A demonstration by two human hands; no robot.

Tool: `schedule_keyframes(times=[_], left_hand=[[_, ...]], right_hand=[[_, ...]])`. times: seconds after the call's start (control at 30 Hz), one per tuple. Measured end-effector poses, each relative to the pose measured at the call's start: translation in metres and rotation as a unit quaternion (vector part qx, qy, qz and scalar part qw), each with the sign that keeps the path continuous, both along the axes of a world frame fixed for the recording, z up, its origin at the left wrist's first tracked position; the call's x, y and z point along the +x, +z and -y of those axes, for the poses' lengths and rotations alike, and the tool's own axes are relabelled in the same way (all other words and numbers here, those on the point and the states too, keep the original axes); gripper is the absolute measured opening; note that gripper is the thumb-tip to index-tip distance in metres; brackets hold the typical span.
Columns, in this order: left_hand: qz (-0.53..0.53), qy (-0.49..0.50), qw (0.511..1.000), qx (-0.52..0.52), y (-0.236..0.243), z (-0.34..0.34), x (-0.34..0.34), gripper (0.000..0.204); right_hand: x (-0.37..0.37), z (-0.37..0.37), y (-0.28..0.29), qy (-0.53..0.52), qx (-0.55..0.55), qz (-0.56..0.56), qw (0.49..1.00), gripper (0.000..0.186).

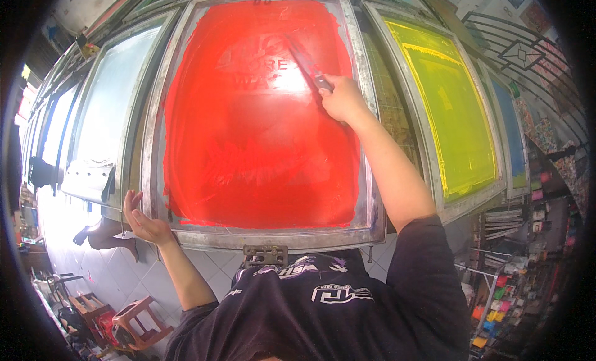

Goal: The person spreads red ink across a screen printing frame using a squeegee, repeatedly dipping the squeegee into a red ink container and smoothing the ink layer. The person lifts and repositions the screen frame multiple times during the process.

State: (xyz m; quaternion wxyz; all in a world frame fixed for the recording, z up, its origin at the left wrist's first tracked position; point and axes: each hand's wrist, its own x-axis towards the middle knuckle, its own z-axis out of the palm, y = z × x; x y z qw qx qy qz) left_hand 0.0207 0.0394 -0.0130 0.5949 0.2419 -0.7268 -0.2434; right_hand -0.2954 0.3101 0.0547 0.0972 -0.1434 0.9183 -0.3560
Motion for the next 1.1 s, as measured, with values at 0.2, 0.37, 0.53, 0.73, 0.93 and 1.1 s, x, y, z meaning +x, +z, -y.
schedule_keyframes(times=[0.2, 0.37, 0.53, 0.73, 0.93, 1.1], left_hand=[[-0.001, 0.0, 1.0, 0.001, 0.002, -0.002, -0.003, 0.049], [-0.005, -0.006, 1.0, 0.005, 0.001, -0.002, -0.004, 0.048], [-0.002, -0.017, 1.0, 0.004, 0.003, -0.003, -0.003, 0.048], [0.0, -0.015, 1.0, 0.001, 0.002, -0.003, -0.003, 0.048], [-0.005, -0.015, 1.0, -0.001, 0.002, -0.003, -0.002, 0.05], [-0.004, -0.007, 1.0, 0.0, 0.004, -0.005, -0.002, 0.051]], right_hand=[[-0.014, -0.006, -0.012, -0.079, -0.141, 0.045, 0.986, 0.042], [-0.03, -0.013, -0.021, -0.14, -0.052, -0.128, 0.98, 0.039], [-0.033, -0.015, -0.021, -0.135, 0.043, -0.163, 0.976, 0.038], [-0.021, -0.008, -0.012, -0.099, 0.036, -0.16, 0.982, 0.024], [-0.019, 0.012, -0.018, -0.08, 0.059, -0.155, 0.983, 0.022], [-0.02, 0.03, -0.025, -0.046, 0.069, -0.174, 0.981, 0.02]])
